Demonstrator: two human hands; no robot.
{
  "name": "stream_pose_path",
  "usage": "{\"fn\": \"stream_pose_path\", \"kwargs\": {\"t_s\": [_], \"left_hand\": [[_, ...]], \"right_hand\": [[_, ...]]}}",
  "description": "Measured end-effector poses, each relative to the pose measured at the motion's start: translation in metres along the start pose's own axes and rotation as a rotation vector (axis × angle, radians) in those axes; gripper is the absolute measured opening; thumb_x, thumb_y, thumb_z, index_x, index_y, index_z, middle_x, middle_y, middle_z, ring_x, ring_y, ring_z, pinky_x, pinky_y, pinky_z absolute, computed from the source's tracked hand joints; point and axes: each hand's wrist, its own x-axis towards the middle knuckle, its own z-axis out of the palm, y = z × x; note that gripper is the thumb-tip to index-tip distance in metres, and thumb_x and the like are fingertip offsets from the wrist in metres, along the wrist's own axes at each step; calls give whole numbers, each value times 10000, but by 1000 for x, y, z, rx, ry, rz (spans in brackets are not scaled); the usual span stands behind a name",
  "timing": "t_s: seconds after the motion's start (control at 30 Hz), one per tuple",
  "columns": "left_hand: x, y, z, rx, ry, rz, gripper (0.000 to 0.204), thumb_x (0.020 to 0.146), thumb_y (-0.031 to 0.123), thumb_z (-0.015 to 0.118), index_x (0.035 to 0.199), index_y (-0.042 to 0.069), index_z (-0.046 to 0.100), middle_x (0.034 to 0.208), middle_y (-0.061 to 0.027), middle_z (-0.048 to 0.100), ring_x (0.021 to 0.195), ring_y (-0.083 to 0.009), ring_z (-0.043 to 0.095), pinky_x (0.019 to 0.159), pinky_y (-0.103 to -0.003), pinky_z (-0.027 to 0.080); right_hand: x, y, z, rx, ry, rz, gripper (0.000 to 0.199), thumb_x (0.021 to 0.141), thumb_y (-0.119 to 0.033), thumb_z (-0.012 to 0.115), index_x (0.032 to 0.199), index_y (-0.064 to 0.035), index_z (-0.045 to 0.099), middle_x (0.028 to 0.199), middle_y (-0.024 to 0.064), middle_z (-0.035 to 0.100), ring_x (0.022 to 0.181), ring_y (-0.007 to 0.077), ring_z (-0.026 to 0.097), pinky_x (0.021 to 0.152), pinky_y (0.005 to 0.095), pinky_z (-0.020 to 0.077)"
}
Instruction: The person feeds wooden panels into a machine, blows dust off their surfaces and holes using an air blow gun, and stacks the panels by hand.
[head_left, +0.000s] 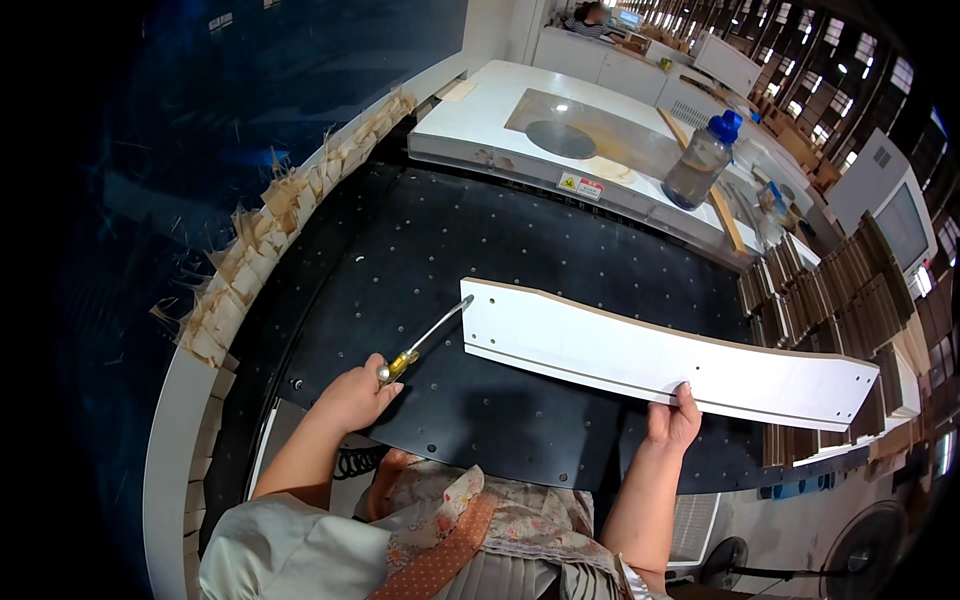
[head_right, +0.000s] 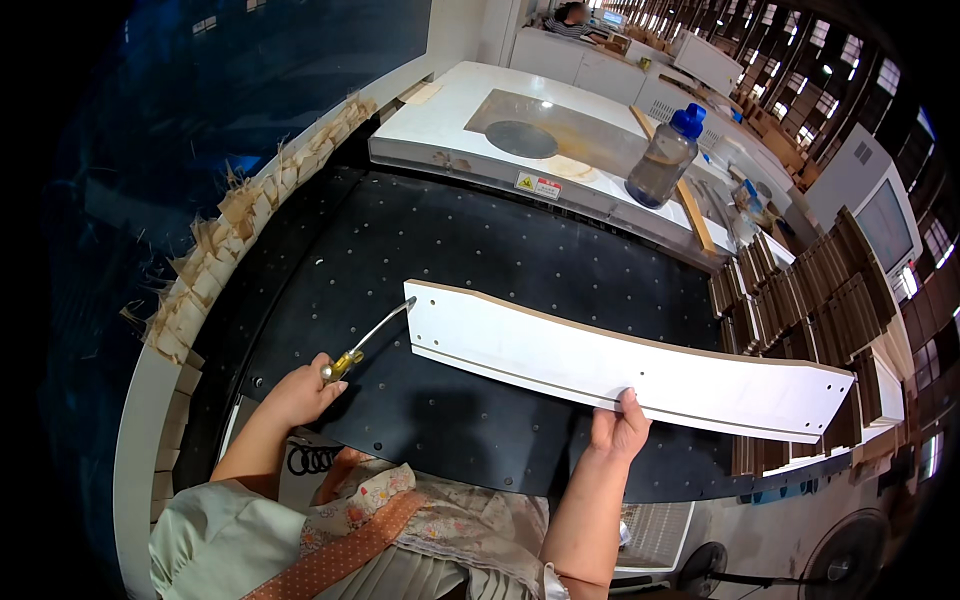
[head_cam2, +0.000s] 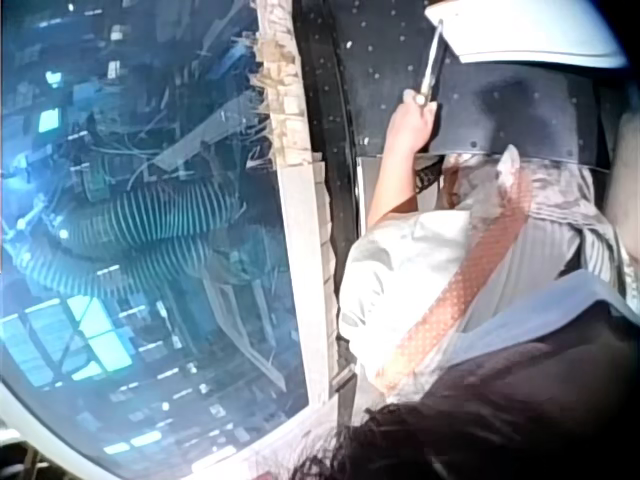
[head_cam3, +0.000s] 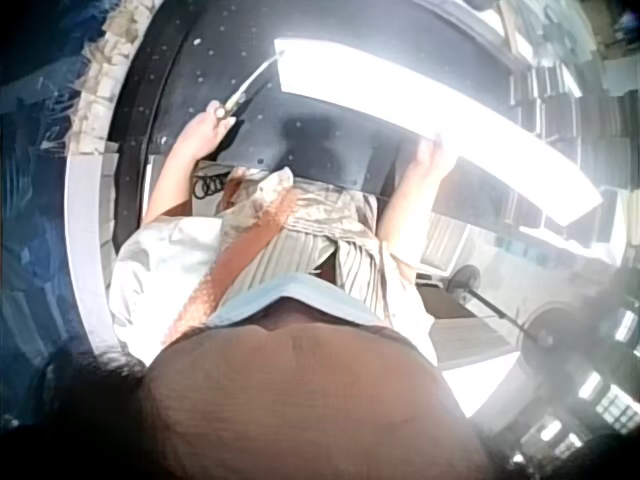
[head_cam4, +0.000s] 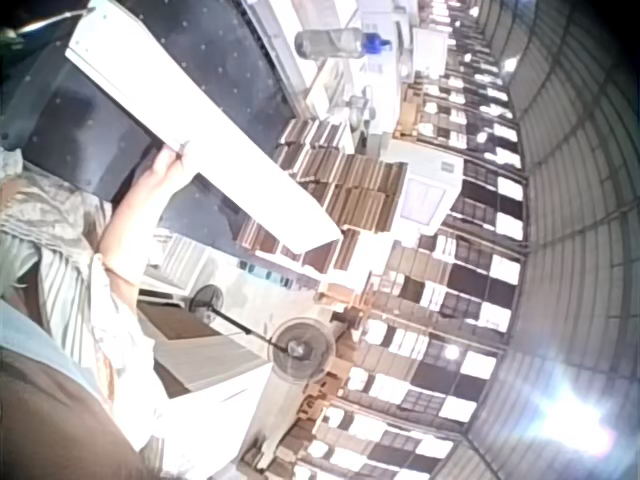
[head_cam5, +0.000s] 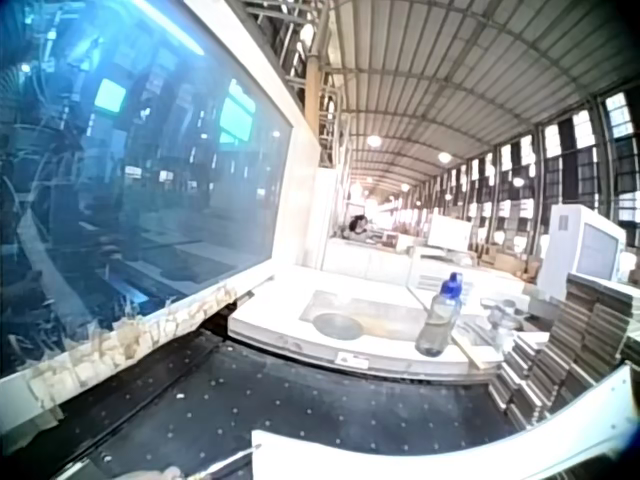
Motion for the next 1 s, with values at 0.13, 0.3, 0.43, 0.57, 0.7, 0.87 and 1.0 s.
{"fn": "stream_pose_path", "kwargs": {"t_s": [0.13, 0.3, 0.43, 0.57, 0.7, 0.87, 1.0], "left_hand": [[-3, -3, -2, 11, -26, -12, 368, 870, 294, 583, 1034, 9, 419, 773, -233, 601, 788, -427, 588, 672, -451, 457], [-5, -1, 4, 39, -96, -5, 394, 883, 327, 560, 1068, 3, 430, 838, -244, 618, 821, -427, 591, 709, -472, 462], [-5, 9, 4, 74, -170, -31, 393, 888, 335, 550, 1065, 6, 429, 843, -233, 622, 828, -420, 593, 712, -474, 461], [-2, 8, 5, 94, -137, -34, 396, 888, 340, 549, 1065, 7, 428, 833, -228, 623, 828, -416, 596, 712, -474, 461], [0, 8, 3, 70, -233, 23, 378, 887, 349, 555, 1040, 20, 451, 820, -213, 627, 827, -395, 603, 704, -468, 461], [0, -7, 10, -73, -499, 239, 314, 895, 328, 576, 1014, 53, 481, 656, -104, 571, 620, -239, 605, 574, -339, 461], [-3, -11, 6, -217, -590, 177, 288, 895, 306, 585, 1014, 63, 486, 641, -62, 563, 548, -159, 581, 524, -297, 458]], "right_hand": [[0, 0, -1, 12, 22, -1, 582, 746, 91, 586, 1295, -25, 430, 1241, 130, 529, 1159, 303, 502, 1035, 490, 365], [0, 2, 2, 9, 56, 2, 581, 745, 90, 590, 1293, -11, 426, 1232, 138, 532, 1152, 306, 506, 1038, 488, 364], [-1, 1, 9, -5, 102, 19, 566, 752, 82, 593, 1287, 7, 423, 1223, 155, 534, 1146, 310, 509, 1024, 490, 382], [1, 3, 7, -11, 198, 16, 533, 766, 64, 590, 1272, 29, 426, 1221, 168, 532, 1148, 316, 508, 1010, 493, 399], [2, 3, 2, 0, 255, 50, 503, 782, 55, 566, 1265, 40, 427, 1233, 176, 526, 1158, 325, 502, 1024, 504, 383], [1, 7, -1, 121, 339, 65, 440, 828, 4, 504, 1261, 42, 433, 1259, 194, 510, 1186, 342, 480, 1053, 505, 348], [-5, 6, 12, 120, 463, 21, 422, 851, -31, 492, 1262, 39, 434, 1270, 190, 504, 1196, 344, 470, 1063, 507, 328]]}}
